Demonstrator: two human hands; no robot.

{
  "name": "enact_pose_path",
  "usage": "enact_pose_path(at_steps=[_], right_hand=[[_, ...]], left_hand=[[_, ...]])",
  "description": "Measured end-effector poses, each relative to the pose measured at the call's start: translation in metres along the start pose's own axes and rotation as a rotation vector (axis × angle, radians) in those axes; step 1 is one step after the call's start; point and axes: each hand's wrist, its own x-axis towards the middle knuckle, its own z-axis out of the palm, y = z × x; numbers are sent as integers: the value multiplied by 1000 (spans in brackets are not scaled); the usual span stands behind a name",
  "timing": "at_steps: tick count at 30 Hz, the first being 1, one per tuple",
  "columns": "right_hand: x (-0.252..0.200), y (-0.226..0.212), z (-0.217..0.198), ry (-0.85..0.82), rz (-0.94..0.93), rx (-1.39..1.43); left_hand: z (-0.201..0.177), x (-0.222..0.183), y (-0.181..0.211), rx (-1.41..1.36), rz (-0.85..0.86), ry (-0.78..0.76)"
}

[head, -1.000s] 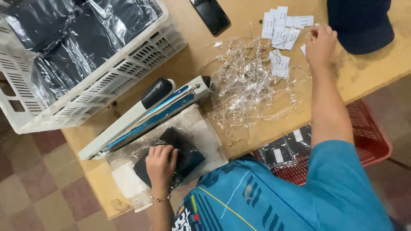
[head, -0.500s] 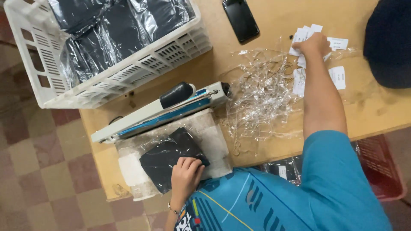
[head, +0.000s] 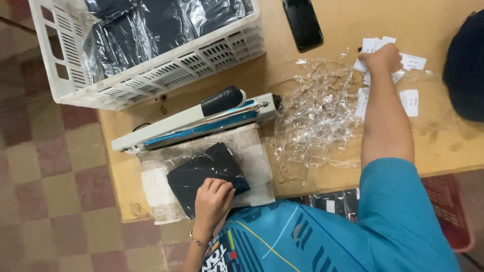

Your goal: Sealing black plastic bags using a heat sealer and applying labels

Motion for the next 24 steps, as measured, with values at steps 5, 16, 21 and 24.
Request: enact_pose_path(at_steps=[5, 16, 21, 24], right_hand=[[10, -4, 8, 69, 36, 65], [8, 24, 30, 351, -161, 489], [-92, 30, -43, -97, 43, 1232], [-234, 22, -101, -274, 44, 1466]], left_hand=[[-4, -9, -3, -18, -45, -20], [-11, 6, 4, -57, -42, -31], [-13, 77, 36, -592, 213, -58], [47, 142, 65, -731, 302, 55]])
